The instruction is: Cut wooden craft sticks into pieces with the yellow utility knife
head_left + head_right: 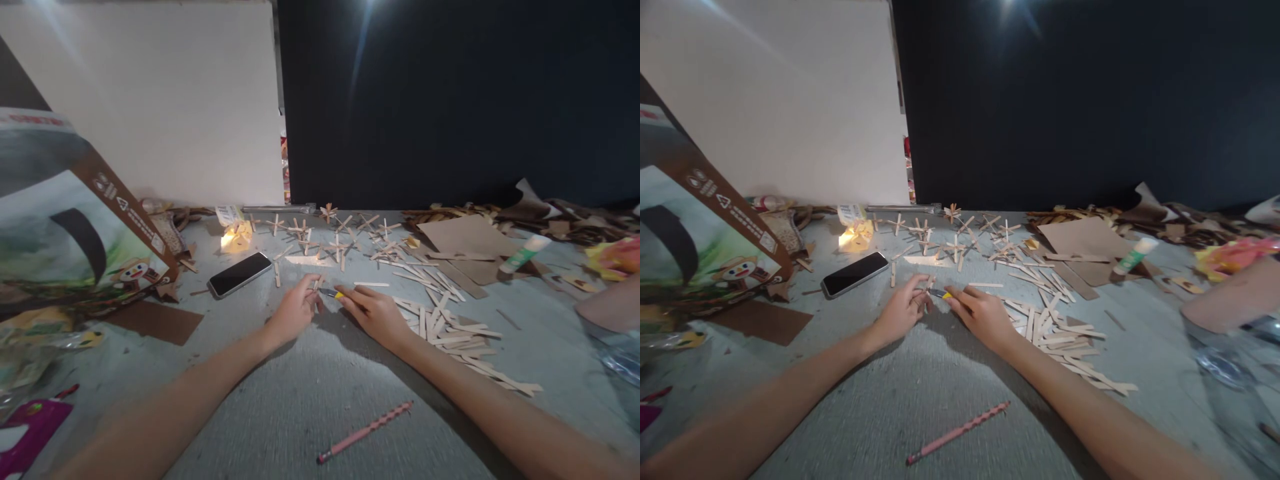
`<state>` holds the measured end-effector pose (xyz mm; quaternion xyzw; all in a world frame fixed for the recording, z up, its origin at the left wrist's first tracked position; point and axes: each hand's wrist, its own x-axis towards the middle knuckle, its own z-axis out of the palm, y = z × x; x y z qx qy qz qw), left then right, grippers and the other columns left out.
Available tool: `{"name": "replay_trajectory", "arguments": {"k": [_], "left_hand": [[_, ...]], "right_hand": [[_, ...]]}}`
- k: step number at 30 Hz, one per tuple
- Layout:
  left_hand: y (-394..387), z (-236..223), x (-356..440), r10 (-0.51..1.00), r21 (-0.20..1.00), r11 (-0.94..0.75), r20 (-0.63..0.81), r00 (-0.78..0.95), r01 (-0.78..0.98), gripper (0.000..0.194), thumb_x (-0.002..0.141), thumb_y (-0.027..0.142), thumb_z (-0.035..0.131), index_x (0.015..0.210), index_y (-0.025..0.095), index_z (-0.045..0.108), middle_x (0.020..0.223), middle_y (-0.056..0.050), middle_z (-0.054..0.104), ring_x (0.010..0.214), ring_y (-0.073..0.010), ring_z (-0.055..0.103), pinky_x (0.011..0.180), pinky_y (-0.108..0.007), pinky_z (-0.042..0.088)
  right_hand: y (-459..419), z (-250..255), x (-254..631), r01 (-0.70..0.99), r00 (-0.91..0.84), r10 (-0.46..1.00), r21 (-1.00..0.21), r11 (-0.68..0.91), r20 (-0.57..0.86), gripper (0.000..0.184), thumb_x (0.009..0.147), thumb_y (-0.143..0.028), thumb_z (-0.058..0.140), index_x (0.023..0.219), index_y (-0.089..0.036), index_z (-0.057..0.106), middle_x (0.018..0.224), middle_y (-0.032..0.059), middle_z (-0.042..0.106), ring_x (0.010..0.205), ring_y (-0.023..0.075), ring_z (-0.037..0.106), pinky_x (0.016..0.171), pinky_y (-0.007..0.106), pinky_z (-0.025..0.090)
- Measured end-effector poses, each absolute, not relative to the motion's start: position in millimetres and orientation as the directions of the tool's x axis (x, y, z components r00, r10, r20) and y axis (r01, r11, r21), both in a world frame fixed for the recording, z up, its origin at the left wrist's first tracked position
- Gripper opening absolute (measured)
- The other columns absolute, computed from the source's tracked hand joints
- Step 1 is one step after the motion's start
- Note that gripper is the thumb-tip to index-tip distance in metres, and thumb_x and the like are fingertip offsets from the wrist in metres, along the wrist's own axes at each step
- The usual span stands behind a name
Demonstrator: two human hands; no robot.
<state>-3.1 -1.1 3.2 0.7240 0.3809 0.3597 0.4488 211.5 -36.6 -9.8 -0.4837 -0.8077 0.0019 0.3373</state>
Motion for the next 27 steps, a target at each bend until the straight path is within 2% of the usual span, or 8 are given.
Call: {"name": "replay_trajectory", "arguments": {"k": [4,7,9,12,19,23,27], "left_hand": [[2,6,0,0.896,0.982,-0.144,0.078,0.438,0.119,0.035,0.091,0.041,0.056,0.119,0.021,0.049,0.06,0.005,0.059,0.037,-0.0067,0.037,0.041,-0.019,0.028],[6,8,-2,0.896,0.994,-0.085,0.045,0.442,0.071,0.032,0.09,0.041,0.057,0.113,0.02,0.05,0.057,0.005,0.057,0.033,-0.0063,0.036,0.039,-0.019,0.026],[10,8,-4,0.916,0.998,-0.06,0.04,0.398,0.037,0.027,0.091,0.039,0.055,0.109,0.02,0.05,0.054,0.006,0.056,0.032,-0.0061,0.035,0.038,-0.018,0.026],[14,5,-6,0.94,0.998,-0.053,0.057,0.336,-0.019,0.026,0.091,0.041,0.055,0.105,0.021,0.047,0.052,0.008,0.054,0.029,-0.0061,0.034,0.035,-0.017,0.024],[6,7,-1,0.891,0.997,-0.075,0.076,0.448,-0.02,0.041,0.085,0.057,0.064,0.091,0.02,0.045,0.065,0.002,0.066,0.039,-0.0103,0.055,0.039,-0.021,0.042],[4,8,0,0.892,0.996,-0.064,0.087,0.443,-0.065,0.046,0.082,0.06,0.067,0.087,0.02,0.044,0.072,-0.001,0.069,0.047,-0.0122,0.062,0.043,-0.024,0.05],[4,8,-1,0.871,0.992,-0.086,0.118,0.476,-0.088,0.049,0.082,0.064,0.066,0.088,0.02,0.044,0.071,-0.001,0.068,0.045,-0.0125,0.062,0.041,-0.023,0.049]], "right_hand": [[-38,-10,209,0.834,-0.301,0.734,-0.205,0.512,0.609,0.045,0.106,-0.046,0.037,0.125,-0.024,0.072,0.08,0.0062,0.07,0.072,0.016,0.067,0.061,0.023,0.046],[-39,-10,209,0.848,-0.302,0.696,-0.15,0.509,0.652,0.043,0.106,-0.044,0.04,0.123,-0.023,0.073,0.078,0.0056,0.069,0.07,0.0152,0.066,0.06,0.023,0.044],[-40,-10,210,0.861,-0.255,0.694,-0.169,0.48,0.673,0.042,0.105,-0.044,0.041,0.122,-0.022,0.073,0.079,0.0056,0.07,0.069,0.0152,0.066,0.06,0.024,0.043],[-40,-11,213,0.852,-0.167,0.72,-0.269,0.449,0.674,0.043,0.105,-0.044,0.04,0.123,-0.021,0.072,0.081,0.0059,0.07,0.069,0.0149,0.066,0.062,0.023,0.045],[-42,-13,213,0.745,-0.337,0.739,-0.314,0.588,0.584,0.045,0.106,-0.043,0.037,0.139,-0.022,0.06,0.089,0.0071,0.066,0.073,0.0166,0.065,0.066,0.025,0.05],[-41,-12,212,0.735,-0.304,0.752,-0.359,0.576,0.585,0.044,0.105,-0.043,0.041,0.138,-0.022,0.061,0.087,0.0065,0.065,0.073,0.0172,0.064,0.066,0.026,0.05],[-39,-12,212,0.733,-0.267,0.755,-0.383,0.562,0.599,0.041,0.104,-0.043,0.041,0.131,-0.022,0.065,0.082,0.0051,0.064,0.071,0.0168,0.063,0.065,0.026,0.05]]}}
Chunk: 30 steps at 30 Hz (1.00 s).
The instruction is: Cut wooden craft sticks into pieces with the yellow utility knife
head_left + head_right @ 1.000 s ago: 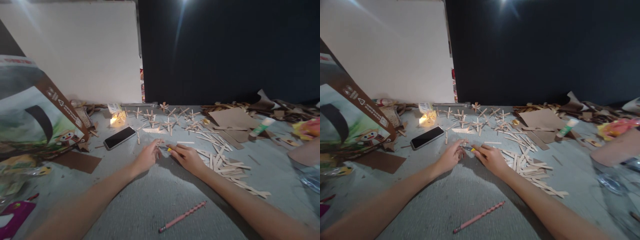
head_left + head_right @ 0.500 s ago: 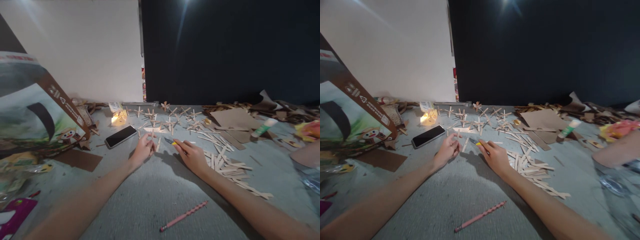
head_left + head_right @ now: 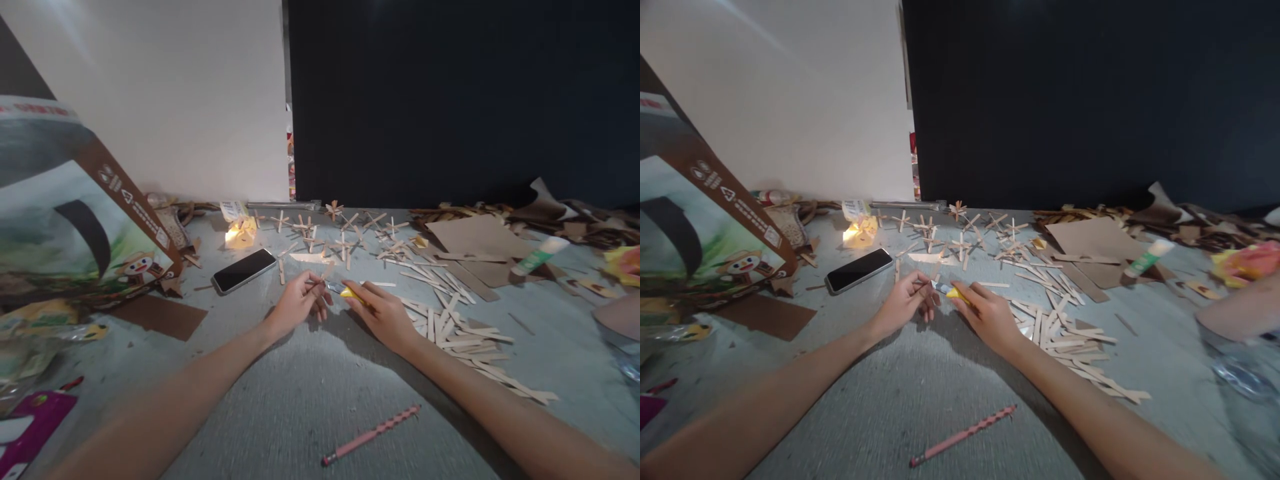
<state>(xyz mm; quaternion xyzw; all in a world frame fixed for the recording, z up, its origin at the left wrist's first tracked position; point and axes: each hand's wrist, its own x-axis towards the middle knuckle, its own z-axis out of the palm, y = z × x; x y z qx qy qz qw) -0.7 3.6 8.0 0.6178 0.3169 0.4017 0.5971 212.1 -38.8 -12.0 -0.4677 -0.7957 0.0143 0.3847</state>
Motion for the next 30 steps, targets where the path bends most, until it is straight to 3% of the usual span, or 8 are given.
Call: {"name": "replay_trajectory", "arguments": {"k": [16,22,30], "left_hand": [[3.6,7.3,-2.4,0.861,0.992,-0.105,0.125,0.493,-0.068,0.047,0.085,0.063,0.063,0.09,0.019,0.048,0.07,-0.001,0.067,0.044,-0.0117,0.061,0.042,-0.022,0.046],[4.6,6.7,-2.7,0.862,0.993,-0.1,0.121,0.493,-0.069,0.046,0.086,0.061,0.062,0.095,0.017,0.057,0.072,-0.003,0.068,0.046,-0.0117,0.062,0.043,-0.022,0.047],[4.7,8.0,-3.4,0.852,0.991,-0.133,0.125,0.508,-0.019,0.043,0.089,0.056,0.061,0.079,0.014,0.065,0.07,-0.004,0.066,0.051,-0.0103,0.061,0.048,-0.022,0.047]], "right_hand": [[-37.9,-14.8,213.8,0.731,-0.261,0.772,-0.404,0.551,0.58,0.039,0.104,-0.042,0.042,0.128,-0.023,0.067,0.086,0.0064,0.067,0.073,0.0171,0.065,0.066,0.026,0.05],[-37.0,-16.1,214.2,0.712,-0.254,0.789,-0.444,0.544,0.559,0.039,0.104,-0.043,0.043,0.128,-0.024,0.067,0.088,0.0069,0.068,0.074,0.018,0.065,0.068,0.027,0.05],[-38.5,-13.9,214.1,0.711,-0.252,0.791,-0.447,0.542,0.558,0.039,0.104,-0.043,0.042,0.128,-0.023,0.066,0.088,0.0066,0.067,0.075,0.0177,0.066,0.068,0.026,0.049]]}}
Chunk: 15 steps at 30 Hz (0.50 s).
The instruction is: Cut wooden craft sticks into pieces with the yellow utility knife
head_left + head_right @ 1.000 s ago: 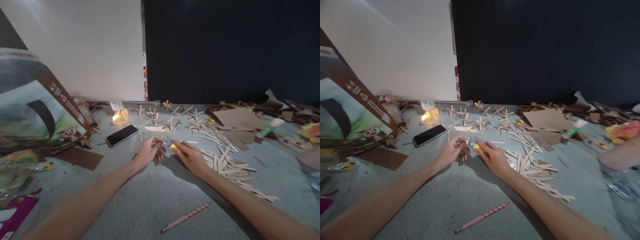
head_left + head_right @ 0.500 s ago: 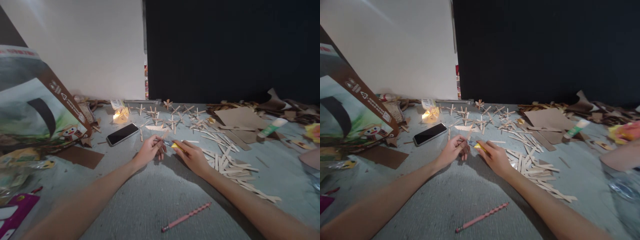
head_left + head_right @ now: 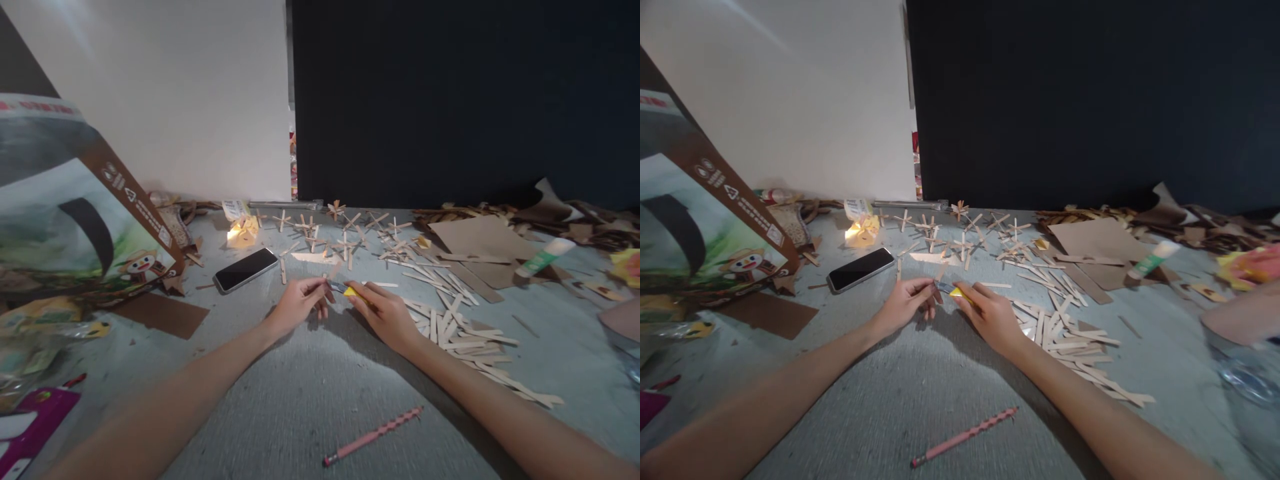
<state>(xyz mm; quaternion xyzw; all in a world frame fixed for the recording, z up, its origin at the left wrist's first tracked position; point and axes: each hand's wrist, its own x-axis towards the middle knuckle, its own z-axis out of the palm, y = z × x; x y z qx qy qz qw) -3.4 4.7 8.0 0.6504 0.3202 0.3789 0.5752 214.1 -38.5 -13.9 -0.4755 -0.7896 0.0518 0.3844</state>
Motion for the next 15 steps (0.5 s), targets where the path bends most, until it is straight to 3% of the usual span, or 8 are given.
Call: {"name": "replay_trajectory", "arguments": {"k": [15], "left_hand": [[6.4,7.4,-5.4,0.85,0.995,-0.09,0.099,0.518,-0.043,0.045,0.088,0.058,0.061,0.083,0.014,0.065,0.067,-0.002,0.065,0.046,-0.0092,0.057,0.042,-0.02,0.04]], "right_hand": [[-36.6,-13.6,214.7,0.698,-0.258,0.786,-0.454,0.554,0.562,0.039,0.104,-0.042,0.043,0.126,-0.021,0.068,0.086,0.0067,0.068,0.071,0.0167,0.065,0.064,0.025,0.049]]}}
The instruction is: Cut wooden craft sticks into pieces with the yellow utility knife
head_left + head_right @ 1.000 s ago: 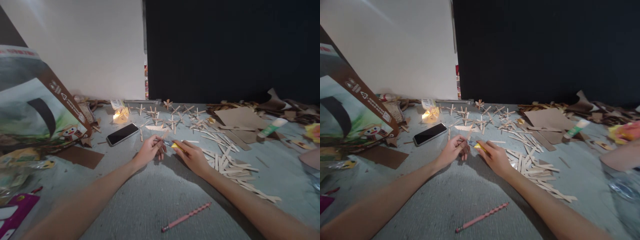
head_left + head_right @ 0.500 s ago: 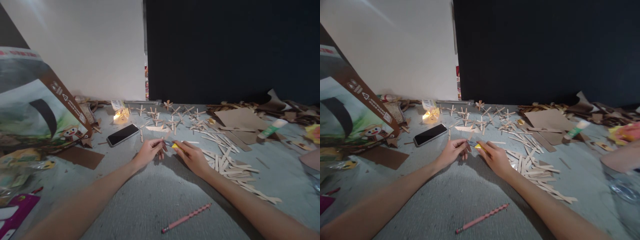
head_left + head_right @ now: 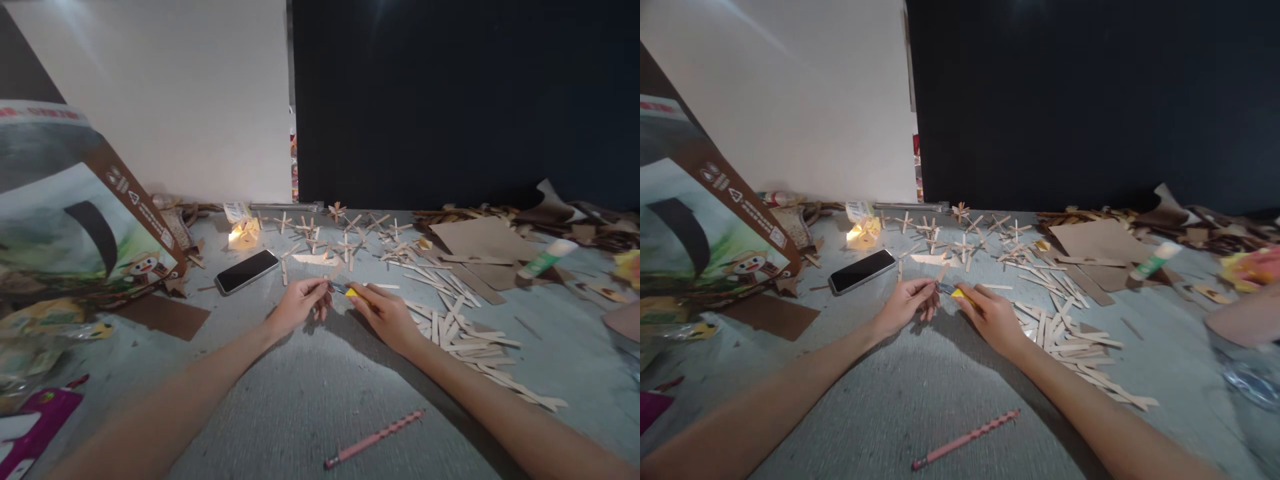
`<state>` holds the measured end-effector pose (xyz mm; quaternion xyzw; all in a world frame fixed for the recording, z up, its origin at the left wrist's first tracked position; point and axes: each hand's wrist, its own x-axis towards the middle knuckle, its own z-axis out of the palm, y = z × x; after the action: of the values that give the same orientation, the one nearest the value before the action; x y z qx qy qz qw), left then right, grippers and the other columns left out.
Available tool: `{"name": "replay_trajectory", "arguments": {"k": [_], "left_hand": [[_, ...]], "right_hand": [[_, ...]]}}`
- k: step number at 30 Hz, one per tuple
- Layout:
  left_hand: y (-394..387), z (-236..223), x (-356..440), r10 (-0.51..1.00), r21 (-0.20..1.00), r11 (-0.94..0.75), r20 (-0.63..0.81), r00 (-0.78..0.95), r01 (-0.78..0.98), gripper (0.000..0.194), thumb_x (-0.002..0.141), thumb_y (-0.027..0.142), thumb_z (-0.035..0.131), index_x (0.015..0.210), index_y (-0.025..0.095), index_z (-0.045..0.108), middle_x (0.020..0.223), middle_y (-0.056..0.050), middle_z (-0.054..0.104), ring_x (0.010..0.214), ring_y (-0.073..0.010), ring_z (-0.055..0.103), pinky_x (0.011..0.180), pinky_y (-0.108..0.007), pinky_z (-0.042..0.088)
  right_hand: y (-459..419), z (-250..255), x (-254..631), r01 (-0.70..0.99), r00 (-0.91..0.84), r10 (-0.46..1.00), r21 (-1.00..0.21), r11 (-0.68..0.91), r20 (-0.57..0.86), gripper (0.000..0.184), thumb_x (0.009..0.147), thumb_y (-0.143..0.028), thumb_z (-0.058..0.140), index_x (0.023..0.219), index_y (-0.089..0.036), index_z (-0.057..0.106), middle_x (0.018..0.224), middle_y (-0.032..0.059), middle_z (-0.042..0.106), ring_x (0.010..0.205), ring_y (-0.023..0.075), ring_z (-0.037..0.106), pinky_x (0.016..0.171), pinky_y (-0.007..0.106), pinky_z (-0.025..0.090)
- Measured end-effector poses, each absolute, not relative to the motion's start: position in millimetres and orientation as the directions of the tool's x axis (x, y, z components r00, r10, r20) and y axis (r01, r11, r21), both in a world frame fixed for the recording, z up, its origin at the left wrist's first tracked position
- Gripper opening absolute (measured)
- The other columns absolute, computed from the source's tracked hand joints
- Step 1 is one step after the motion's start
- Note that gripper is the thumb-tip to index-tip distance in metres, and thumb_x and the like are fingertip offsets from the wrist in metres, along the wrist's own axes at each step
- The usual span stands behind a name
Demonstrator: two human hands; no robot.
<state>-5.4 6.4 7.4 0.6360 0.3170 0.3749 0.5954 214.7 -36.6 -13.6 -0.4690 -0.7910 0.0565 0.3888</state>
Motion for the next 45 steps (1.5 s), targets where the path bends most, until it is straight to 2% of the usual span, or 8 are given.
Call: {"name": "replay_trajectory", "arguments": {"k": [4,10,19,25,31,40,45], "left_hand": [[8,8,-6,0.819,0.996,-0.085,0.083,0.568,-0.023,0.052,0.084,0.065,0.063,0.078,0.013,0.066,0.056,-0.001,0.06,0.047,-0.0101,0.056,0.044,-0.02,0.04],[11,9,-6,0.834,0.992,-0.074,0.118,0.539,-0.103,0.049,0.081,0.062,0.069,0.079,0.012,0.068,0.066,-0.003,0.065,0.054,-0.0102,0.058,0.051,-0.022,0.046],[8,11,-9,0.793,0.998,-0.051,0.07,0.606,-0.049,0.047,0.084,0.059,0.067,0.075,0.013,0.063,0.064,-0.001,0.063,0.046,-0.0072,0.054,0.043,-0.02,0.035],[7,14,-10,0.816,0.997,-0.049,0.077,0.574,-0.063,0.046,0.085,0.059,0.065,0.078,0.014,0.063,0.063,0.0,0.061,0.046,-0.0071,0.051,0.044,-0.02,0.035],[7,11,-12,0.786,0.994,-0.109,0.085,0.613,0.002,0.045,0.089,0.058,0.061,0.078,0.014,0.063,0.064,0.0,0.061,0.047,-0.0068,0.052,0.046,-0.02,0.035],[4,20,-9,0.82,0.997,-0.054,0.071,0.569,-0.046,0.051,0.08,0.065,0.068,0.076,0.015,0.062,0.061,0.001,0.058,0.046,-0.0061,0.047,0.045,-0.019,0.032],[4,19,-9,0.792,0.997,-0.074,0.073,0.606,-0.025,0.053,0.08,0.066,0.067,0.07,0.015,0.059,0.059,0.002,0.056,0.046,-0.0063,0.045,0.045,-0.019,0.033]], "right_hand": [[-37,-14,215,0.691,-0.276,0.784,-0.452,0.564,0.557,0.039,0.104,-0.042,0.043,0.126,-0.022,0.067,0.087,0.0067,0.067,0.073,0.017,0.065,0.066,0.026,0.049],[-35,-11,214,0.67,-0.258,0.785,-0.481,0.566,0.563,0.038,0.104,-0.042,0.044,0.123,-0.022,0.069,0.084,0.0055,0.066,0.072,0.0167,0.064,0.067,0.026,0.049],[-36,-10,215,0.658,-0.284,0.775,-0.473,0.586,0.565,0.037,0.103,-0.041,0.044,0.124,-0.023,0.07,0.082,0.0047,0.066,0.07,0.0164,0.065,0.067,0.024,0.051],[-34,-9,215,0.62,-0.272,0.786,-0.523,0.584,0.555,0.038,0.103,-0.041,0.044,0.126,-0.023,0.069,0.086,0.0059,0.069,0.071,0.0166,0.065,0.066,0.025,0.05],[-33,-12,217,0.6,-0.286,0.795,-0.547,0.584,0.535,0.039,0.103,-0.043,0.045,0.123,-0.021,0.07,0.088,0.0068,0.069,0.073,0.0168,0.066,0.068,0.025,0.05],[-31,-11,216,0.583,-0.287,0.797,-0.563,0.586,0.532,0.04,0.103,-0.045,0.044,0.124,-0.023,0.07,0.088,0.0057,0.07,0.074,0.0164,0.065,0.069,0.024,0.05],[-32,-12,217,0.578,-0.309,0.797,-0.564,0.591,0.519,0.04,0.103,-0.044,0.044,0.124,-0.021,0.07,0.086,0.0058,0.068,0.073,0.0161,0.065,0.068,0.024,0.05]]}}
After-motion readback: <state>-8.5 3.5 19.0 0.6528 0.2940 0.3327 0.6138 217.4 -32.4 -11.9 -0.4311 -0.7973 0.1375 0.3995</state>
